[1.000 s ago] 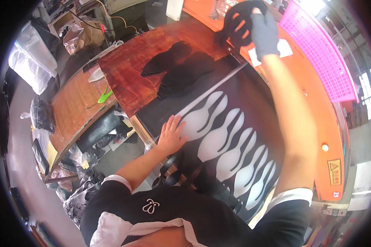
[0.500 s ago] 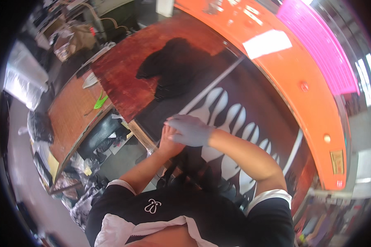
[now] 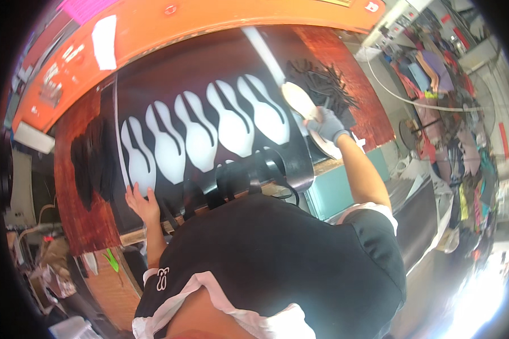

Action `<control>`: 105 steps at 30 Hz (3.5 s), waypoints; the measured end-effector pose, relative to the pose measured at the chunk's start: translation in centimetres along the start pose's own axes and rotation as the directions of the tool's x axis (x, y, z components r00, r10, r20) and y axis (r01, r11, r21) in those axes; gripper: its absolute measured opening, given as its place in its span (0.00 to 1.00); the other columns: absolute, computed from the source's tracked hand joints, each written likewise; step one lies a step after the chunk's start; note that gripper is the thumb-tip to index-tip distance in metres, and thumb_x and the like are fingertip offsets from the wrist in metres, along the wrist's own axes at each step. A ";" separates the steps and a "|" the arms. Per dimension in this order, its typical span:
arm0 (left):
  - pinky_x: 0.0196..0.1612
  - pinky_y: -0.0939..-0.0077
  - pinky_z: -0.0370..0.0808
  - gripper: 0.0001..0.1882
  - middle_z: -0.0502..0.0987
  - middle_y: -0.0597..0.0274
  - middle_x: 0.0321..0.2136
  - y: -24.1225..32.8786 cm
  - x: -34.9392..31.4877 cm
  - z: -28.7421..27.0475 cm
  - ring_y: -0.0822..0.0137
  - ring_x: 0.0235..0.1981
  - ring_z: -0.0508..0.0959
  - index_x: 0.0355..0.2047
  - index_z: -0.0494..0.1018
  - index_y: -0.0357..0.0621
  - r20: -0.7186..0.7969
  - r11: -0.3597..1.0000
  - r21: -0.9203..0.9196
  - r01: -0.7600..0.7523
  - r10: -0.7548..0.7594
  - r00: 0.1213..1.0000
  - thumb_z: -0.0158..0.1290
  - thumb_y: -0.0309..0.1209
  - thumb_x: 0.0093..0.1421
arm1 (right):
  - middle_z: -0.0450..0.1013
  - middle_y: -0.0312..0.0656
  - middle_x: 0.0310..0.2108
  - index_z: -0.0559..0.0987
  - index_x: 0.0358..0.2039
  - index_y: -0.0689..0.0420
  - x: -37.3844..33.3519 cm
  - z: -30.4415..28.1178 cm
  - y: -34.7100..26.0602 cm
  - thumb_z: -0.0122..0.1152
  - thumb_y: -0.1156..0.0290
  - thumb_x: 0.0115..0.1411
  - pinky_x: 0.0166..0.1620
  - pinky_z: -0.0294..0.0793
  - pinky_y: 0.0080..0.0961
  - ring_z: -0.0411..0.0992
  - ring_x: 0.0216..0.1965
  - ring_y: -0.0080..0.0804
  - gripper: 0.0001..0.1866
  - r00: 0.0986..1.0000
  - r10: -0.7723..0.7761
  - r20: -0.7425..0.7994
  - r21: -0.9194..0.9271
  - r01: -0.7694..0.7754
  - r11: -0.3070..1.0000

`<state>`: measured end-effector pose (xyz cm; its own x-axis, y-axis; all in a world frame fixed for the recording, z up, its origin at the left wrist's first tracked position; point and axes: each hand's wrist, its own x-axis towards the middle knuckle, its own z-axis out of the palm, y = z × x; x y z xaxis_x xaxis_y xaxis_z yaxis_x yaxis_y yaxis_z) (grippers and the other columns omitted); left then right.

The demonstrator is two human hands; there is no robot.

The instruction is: The person repeatedly places white insole-shaped pieces onto a black sheet on a workbench, aligns them, and occasionally removes and repositions them. The person also gathers black trim pieces and places them into a white sack.

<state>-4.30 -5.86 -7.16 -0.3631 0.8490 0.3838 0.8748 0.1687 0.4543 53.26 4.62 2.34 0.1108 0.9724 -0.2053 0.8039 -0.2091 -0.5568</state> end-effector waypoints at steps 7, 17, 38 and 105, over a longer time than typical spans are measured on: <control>0.61 0.53 0.52 0.25 0.57 0.46 0.59 1.3 0.0 0.1 0.43 0.60 0.53 0.53 0.65 0.40 -0.007 0.998 0.032 -0.050 0.050 0.999 0.51 0.37 0.57 | 0.49 0.61 0.61 0.55 0.61 0.61 -0.7 0.0 1.3 0.70 0.42 0.36 0.61 0.57 0.34 0.52 0.62 0.53 0.58 0.994 0.106 -0.013 -0.290 -0.105 0.951; 0.60 0.53 0.54 0.24 0.58 0.46 0.58 1.2 0.4 0.0 0.44 0.59 0.55 0.52 0.66 0.40 -0.009 0.995 0.083 -0.048 0.049 0.999 0.51 0.36 0.57 | 0.65 0.47 0.50 0.61 0.58 0.61 -0.1 -1.4 2.9 0.67 0.61 0.42 0.56 0.63 0.26 0.64 0.53 0.36 0.43 0.993 -0.025 0.114 0.337 -0.015 0.941; 0.58 0.58 0.57 0.25 0.59 0.49 0.58 1.3 1.2 0.2 0.49 0.57 0.60 0.57 0.62 0.41 -0.004 0.970 0.242 0.011 -0.010 1.000 0.45 0.39 0.62 | 0.69 0.32 0.29 0.71 0.49 0.54 8.6 0.4 -9.0 0.57 0.60 0.53 0.28 0.69 0.17 0.68 0.28 0.19 0.23 0.912 -0.356 0.204 0.976 -0.164 0.141; 0.59 0.52 0.55 0.33 0.63 0.48 0.56 56.9 5.3 30.6 0.43 0.59 0.58 0.56 0.61 0.41 0.334 0.822 -0.267 -0.503 0.568 0.752 0.46 0.53 0.59 | 0.58 0.47 0.60 0.66 0.56 0.56 2.1 -9.7 19.6 0.54 0.44 0.51 0.62 0.47 0.43 0.50 0.63 0.45 0.37 0.927 -0.325 -0.188 -0.327 0.253 0.911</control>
<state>53.41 23.62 -3.88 0.3316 0.9015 0.2780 0.8162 -0.4219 0.3947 74.92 3.52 -1.20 -0.0486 0.9886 0.1423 0.9510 0.0893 -0.2960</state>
